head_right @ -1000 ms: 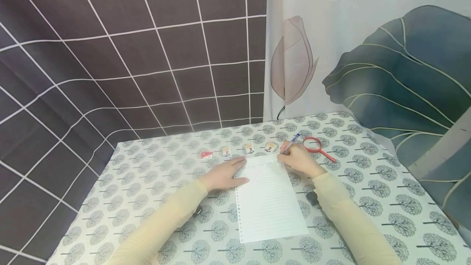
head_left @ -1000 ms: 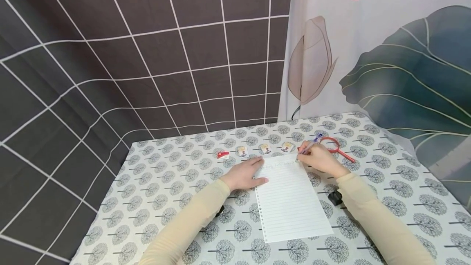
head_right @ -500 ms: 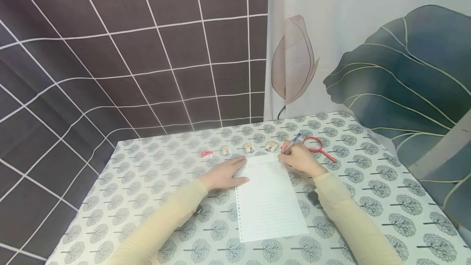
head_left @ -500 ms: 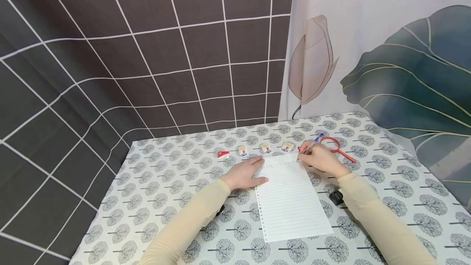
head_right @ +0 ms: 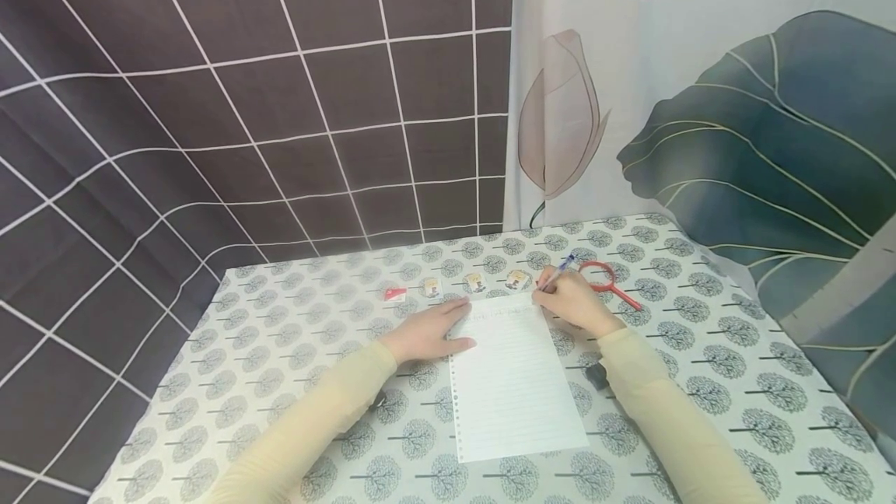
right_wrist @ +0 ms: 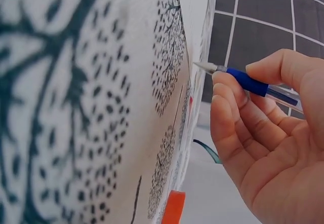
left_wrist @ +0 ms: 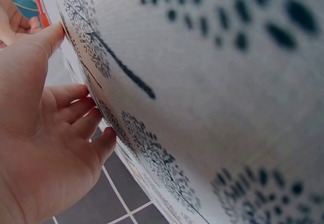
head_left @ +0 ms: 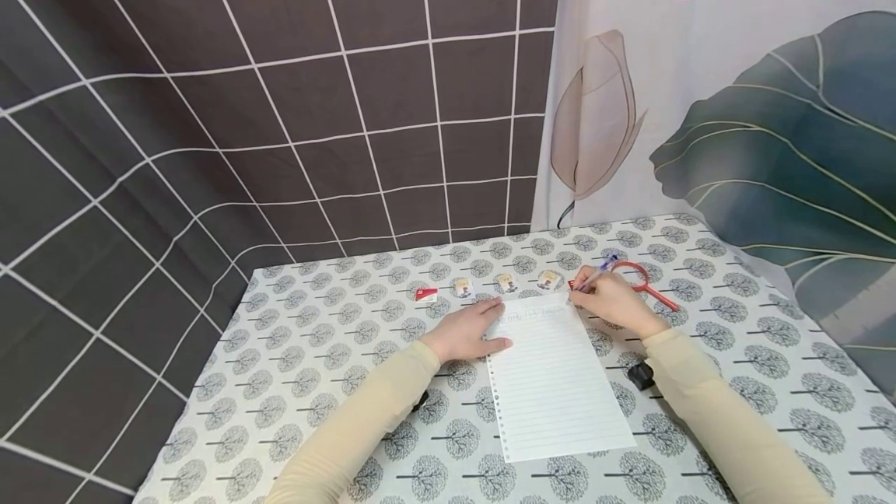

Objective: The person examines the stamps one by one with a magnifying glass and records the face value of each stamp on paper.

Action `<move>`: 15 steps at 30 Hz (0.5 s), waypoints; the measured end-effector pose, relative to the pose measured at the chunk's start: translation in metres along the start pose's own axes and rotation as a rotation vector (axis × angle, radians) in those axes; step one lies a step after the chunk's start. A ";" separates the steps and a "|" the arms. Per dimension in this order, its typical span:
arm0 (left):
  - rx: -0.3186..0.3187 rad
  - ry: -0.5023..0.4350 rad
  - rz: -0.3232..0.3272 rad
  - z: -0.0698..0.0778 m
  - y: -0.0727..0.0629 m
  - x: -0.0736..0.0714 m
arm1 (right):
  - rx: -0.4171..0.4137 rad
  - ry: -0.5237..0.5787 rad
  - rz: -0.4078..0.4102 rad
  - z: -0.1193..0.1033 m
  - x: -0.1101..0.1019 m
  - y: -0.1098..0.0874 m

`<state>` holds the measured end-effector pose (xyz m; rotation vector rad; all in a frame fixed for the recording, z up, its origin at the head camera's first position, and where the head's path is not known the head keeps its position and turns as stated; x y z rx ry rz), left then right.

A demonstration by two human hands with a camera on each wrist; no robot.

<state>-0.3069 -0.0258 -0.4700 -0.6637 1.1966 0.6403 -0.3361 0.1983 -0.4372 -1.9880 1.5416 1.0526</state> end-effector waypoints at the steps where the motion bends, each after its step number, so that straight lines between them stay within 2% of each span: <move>1: -0.001 0.000 0.001 0.000 0.000 0.000 | 0.001 -0.001 -0.004 0.001 0.001 0.000; 15: -0.008 -0.020 -0.004 0.003 -0.003 -0.003 | 0.009 0.003 -0.011 0.003 -0.001 -0.002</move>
Point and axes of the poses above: each hand's wrist, its own y-axis towards the middle knuckle, its own x-axis out of the palm, z = x × y, the point moved 8 cm from there along y, towards the middle knuckle, and after that the axes turned 3 degrees about -y, right-handed, at the moved point
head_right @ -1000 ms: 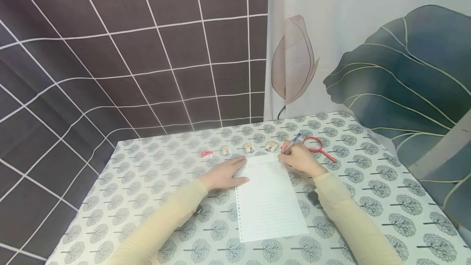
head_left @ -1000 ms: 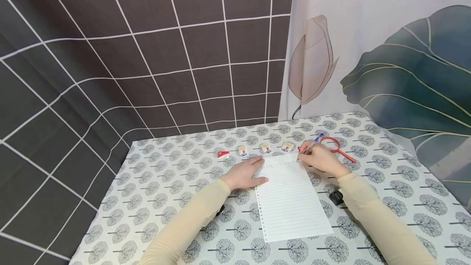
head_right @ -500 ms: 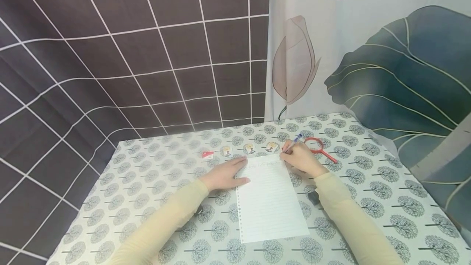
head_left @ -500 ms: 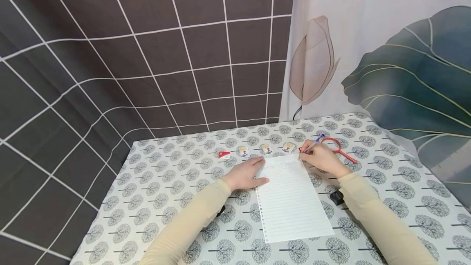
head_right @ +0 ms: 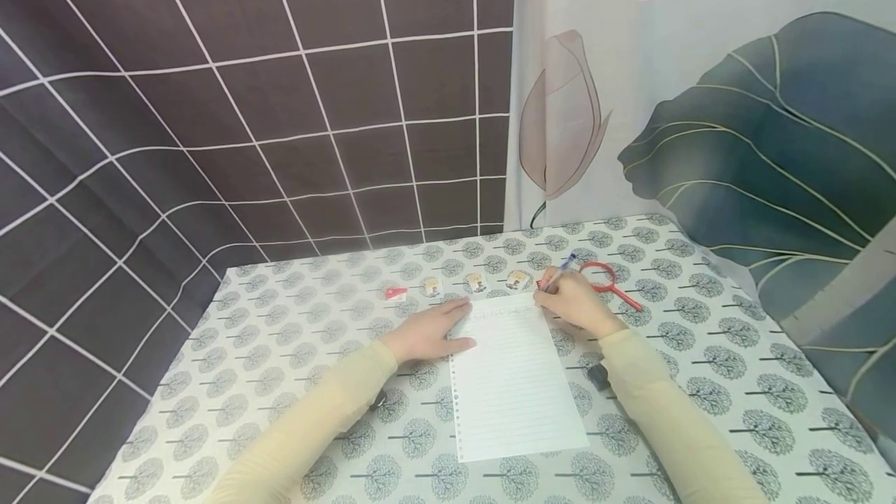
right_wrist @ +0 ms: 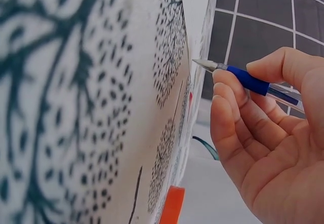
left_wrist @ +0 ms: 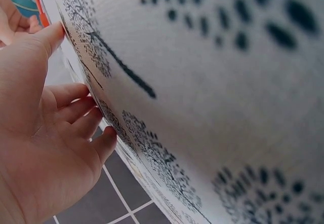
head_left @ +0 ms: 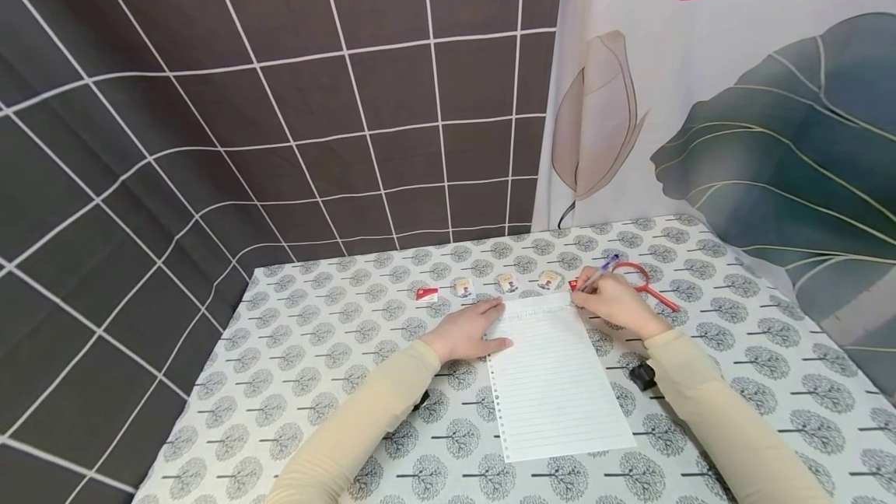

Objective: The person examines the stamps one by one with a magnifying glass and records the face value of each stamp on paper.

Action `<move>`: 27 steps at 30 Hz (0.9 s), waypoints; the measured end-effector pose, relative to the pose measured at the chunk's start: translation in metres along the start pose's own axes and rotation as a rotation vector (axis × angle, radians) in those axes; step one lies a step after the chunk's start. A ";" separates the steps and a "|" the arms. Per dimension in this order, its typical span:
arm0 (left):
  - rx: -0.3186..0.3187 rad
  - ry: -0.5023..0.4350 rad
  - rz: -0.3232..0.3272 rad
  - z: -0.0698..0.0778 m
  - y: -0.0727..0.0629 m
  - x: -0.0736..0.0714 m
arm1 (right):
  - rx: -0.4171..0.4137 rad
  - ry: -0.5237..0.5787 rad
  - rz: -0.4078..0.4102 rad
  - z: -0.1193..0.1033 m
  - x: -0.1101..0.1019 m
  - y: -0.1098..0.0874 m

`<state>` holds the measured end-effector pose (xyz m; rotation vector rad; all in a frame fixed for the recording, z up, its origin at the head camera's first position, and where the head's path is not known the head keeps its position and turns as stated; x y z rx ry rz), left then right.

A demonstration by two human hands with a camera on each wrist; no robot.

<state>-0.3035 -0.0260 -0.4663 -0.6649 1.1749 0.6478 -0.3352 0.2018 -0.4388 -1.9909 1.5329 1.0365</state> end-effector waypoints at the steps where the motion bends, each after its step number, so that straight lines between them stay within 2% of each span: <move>1: -0.001 0.000 0.001 0.000 0.000 0.000 | -0.001 0.001 0.002 0.000 0.000 0.000; 6: -0.003 -0.005 0.005 -0.001 0.000 0.000 | 0.012 0.009 0.008 0.001 -0.001 0.000; 12: -0.005 -0.009 0.001 0.000 0.001 0.001 | 0.019 0.032 -0.020 0.000 0.002 0.000; 19: 0.000 -0.001 -0.002 0.000 0.001 0.000 | 0.012 0.001 0.007 0.001 -0.002 -0.001; 27: 0.004 0.002 -0.006 -0.002 0.002 0.003 | 0.010 -0.002 -0.003 0.003 -0.002 -0.002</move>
Point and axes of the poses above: each hand's wrist, its own y-axis towards the middle knuckle, its own x-axis out of the palm, z = x × y, the point moved 8 cm from there along y, towards the middle knuckle, and after that the axes turned 3 degrees about -y, right-handed, at the moved point
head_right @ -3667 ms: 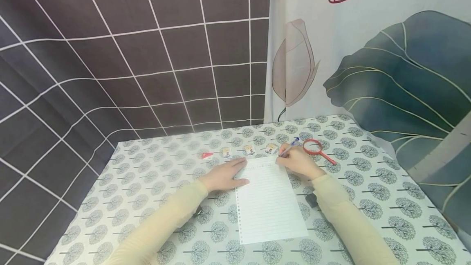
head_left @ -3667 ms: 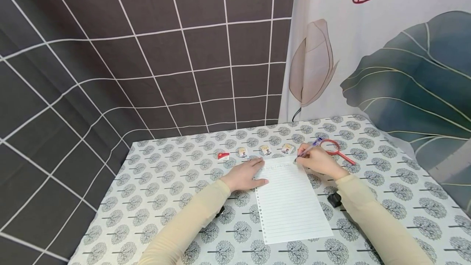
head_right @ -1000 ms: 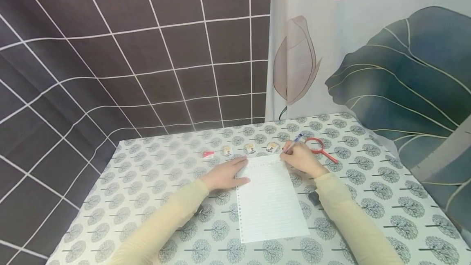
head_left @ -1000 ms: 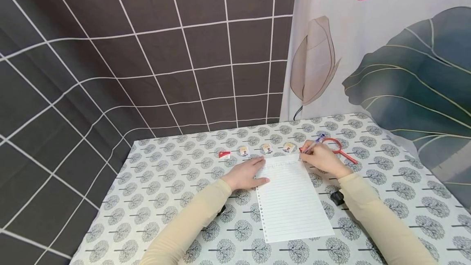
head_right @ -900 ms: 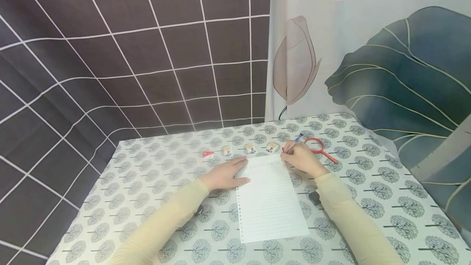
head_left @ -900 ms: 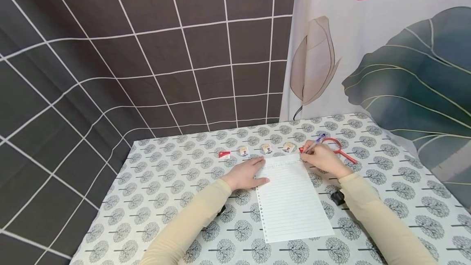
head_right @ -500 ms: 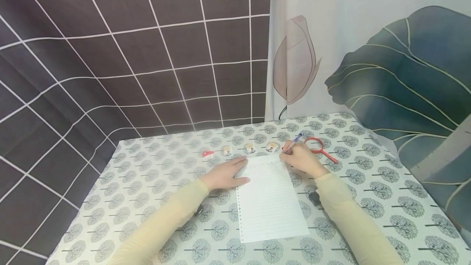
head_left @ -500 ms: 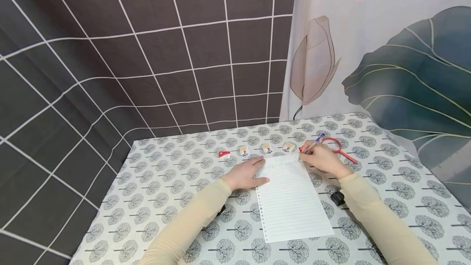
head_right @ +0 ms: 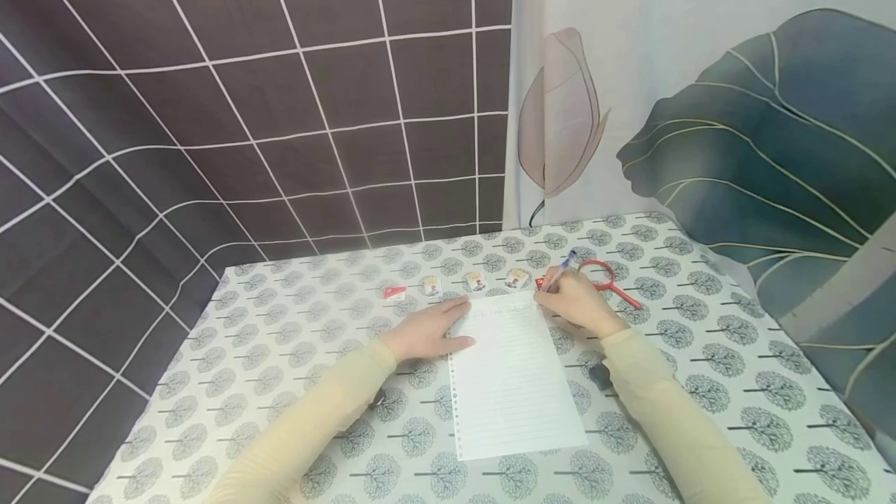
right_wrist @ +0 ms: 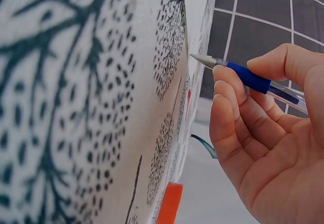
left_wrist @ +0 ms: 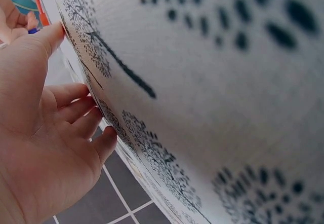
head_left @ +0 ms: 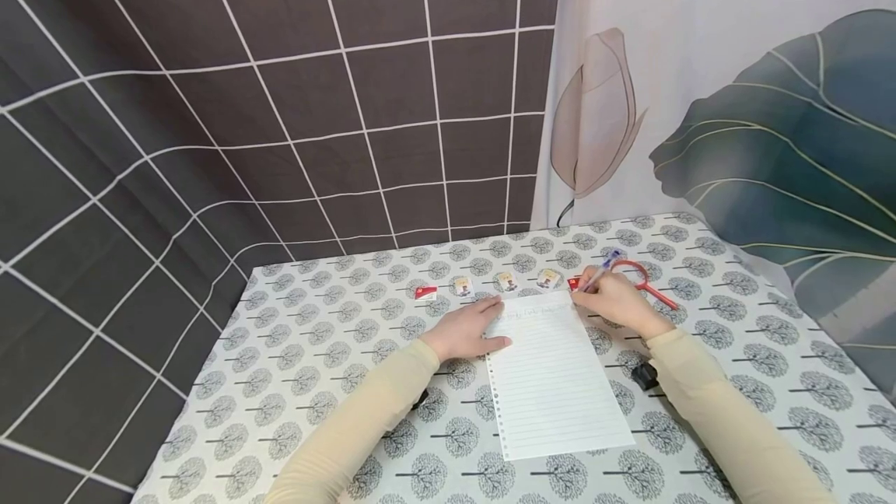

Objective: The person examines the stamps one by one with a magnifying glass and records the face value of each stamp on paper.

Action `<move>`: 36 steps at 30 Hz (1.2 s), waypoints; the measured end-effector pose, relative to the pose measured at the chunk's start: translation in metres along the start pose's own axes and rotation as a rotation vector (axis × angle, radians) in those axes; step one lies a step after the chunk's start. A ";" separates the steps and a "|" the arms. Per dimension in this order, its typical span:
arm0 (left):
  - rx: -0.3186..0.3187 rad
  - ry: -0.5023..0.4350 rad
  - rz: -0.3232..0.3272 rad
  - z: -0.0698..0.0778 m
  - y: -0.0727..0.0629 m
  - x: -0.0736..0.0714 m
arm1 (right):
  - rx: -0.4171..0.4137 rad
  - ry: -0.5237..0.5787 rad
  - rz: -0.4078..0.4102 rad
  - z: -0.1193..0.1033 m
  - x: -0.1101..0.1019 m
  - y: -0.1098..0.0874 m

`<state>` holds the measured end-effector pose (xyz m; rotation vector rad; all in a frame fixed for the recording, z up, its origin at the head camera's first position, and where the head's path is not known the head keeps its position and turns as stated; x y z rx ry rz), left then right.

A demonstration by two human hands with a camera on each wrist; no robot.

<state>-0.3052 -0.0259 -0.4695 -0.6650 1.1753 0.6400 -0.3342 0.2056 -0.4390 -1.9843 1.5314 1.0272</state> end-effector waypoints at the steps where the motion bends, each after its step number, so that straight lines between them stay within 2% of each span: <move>1: 0.000 0.001 0.001 0.000 0.000 0.000 | -0.006 -0.006 0.001 -0.001 0.000 0.000; 17: 0.002 -0.004 0.005 0.000 0.000 0.000 | -0.006 0.009 0.001 -0.005 0.001 0.001; 36: -0.005 0.006 0.012 0.001 0.000 -0.002 | 0.003 0.027 -0.039 -0.003 0.004 -0.001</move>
Point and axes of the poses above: each hand's wrist, its own y-axis towards the middle knuckle, its own x-axis out of the palm, z = x × y, the point moved 8 cm from there along y, towards the middle knuckle, and after that the axes turned 3 degrees about -y, right-handed, at the moved point
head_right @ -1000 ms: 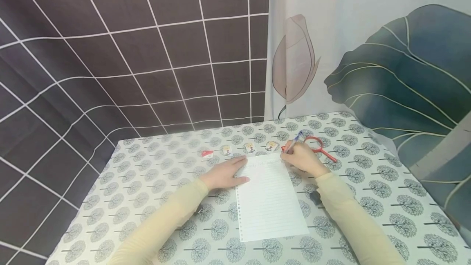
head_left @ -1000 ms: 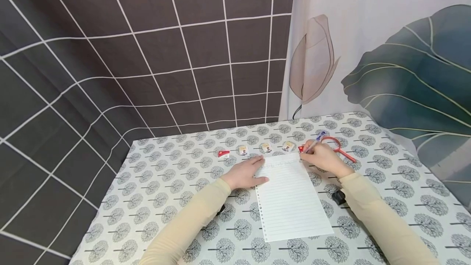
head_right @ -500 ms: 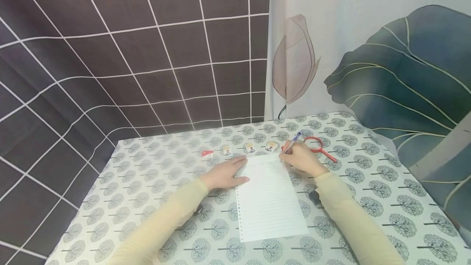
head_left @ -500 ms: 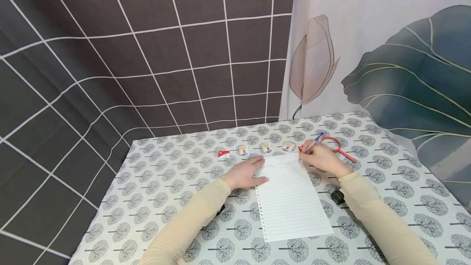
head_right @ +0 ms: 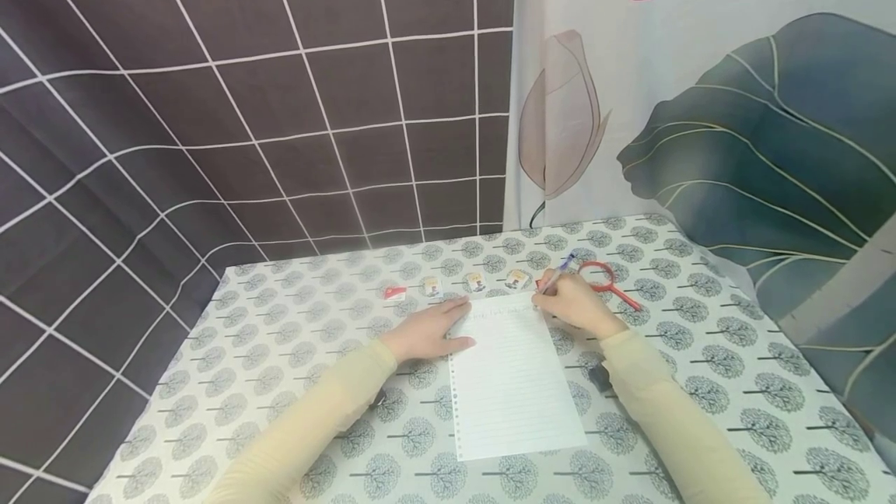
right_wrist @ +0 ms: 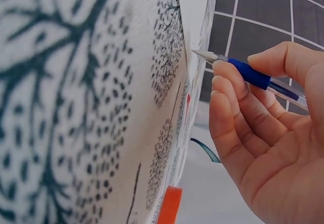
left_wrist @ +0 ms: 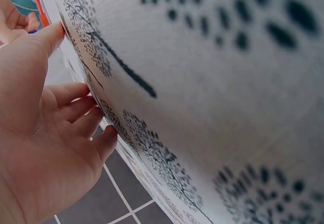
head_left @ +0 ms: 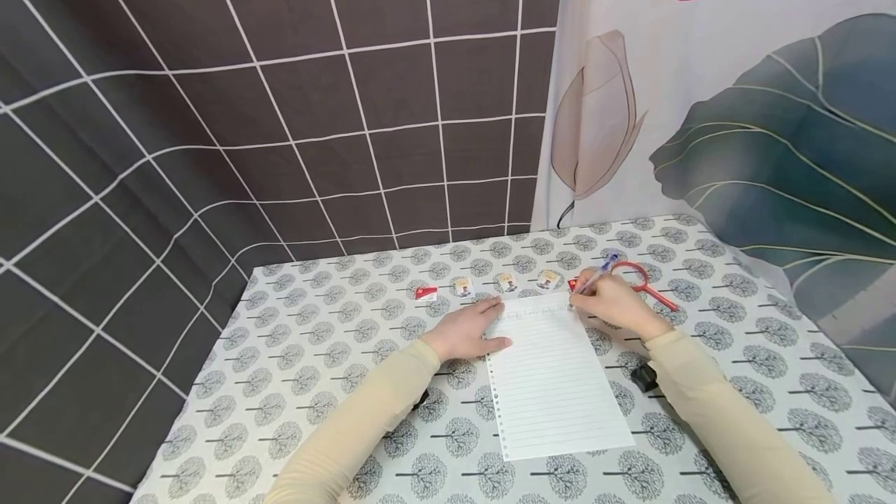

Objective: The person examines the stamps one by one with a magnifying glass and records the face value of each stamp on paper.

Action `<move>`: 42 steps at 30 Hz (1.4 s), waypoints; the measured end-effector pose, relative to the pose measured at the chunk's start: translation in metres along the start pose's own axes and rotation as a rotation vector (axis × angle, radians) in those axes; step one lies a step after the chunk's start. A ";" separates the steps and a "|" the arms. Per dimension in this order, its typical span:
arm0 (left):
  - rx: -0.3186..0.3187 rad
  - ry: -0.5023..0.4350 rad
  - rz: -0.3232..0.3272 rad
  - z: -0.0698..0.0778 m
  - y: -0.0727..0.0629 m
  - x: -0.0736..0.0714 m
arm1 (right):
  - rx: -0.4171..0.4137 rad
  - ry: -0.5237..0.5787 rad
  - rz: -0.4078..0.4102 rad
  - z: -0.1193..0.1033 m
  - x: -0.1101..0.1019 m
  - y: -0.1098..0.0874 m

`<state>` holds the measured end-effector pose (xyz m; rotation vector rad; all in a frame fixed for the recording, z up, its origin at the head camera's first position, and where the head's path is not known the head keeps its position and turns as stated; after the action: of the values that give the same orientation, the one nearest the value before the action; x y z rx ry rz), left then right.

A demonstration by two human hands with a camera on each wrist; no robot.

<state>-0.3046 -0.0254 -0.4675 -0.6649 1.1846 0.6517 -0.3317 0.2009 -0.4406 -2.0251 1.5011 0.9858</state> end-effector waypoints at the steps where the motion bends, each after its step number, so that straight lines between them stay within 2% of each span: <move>1: 0.001 0.000 -0.001 0.000 0.000 0.000 | 0.006 -0.001 0.005 0.001 0.000 0.000; 10: 0.000 0.006 -0.011 0.000 0.001 0.002 | -0.055 -0.018 0.130 -0.006 -0.017 -0.001; 16: -0.004 -0.007 -0.013 -0.001 0.001 0.004 | -0.072 -0.070 0.161 -0.009 -0.026 -0.006; 18: -0.005 -0.011 -0.014 -0.002 0.000 0.004 | -0.092 -0.042 0.142 -0.010 -0.027 -0.007; 21: 0.000 -0.018 -0.014 -0.001 0.000 0.004 | -0.109 0.054 0.123 -0.010 -0.029 -0.010; 25: 0.007 -0.031 -0.017 0.001 -0.001 0.002 | -0.182 0.142 0.169 -0.012 -0.036 -0.015; 29: 0.011 -0.036 -0.021 0.001 -0.001 0.002 | -0.286 0.051 0.247 -0.016 -0.045 -0.019; 33: 0.017 -0.042 -0.022 0.002 -0.002 0.000 | -0.321 -0.043 0.301 -0.019 -0.054 -0.024; 39: 0.025 -0.063 -0.032 0.000 -0.001 0.001 | -0.397 -0.140 0.329 -0.020 -0.064 -0.031; 42: 0.029 -0.062 -0.038 -0.003 -0.001 0.003 | -0.409 -0.203 0.312 -0.019 -0.064 -0.031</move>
<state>-0.3051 -0.0278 -0.4714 -0.6372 1.1194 0.6177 -0.3069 0.2385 -0.3825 -1.8999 1.6350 1.6890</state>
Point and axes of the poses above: each hand's wrist, its own y-axis towards the middle knuckle, its own x-axis out of the palm, z = x × y, the point moved 8 cm from there along y, towards the middle knuckle, and after that the axes turned 3 degrees about -y, right-handed, at the moved point
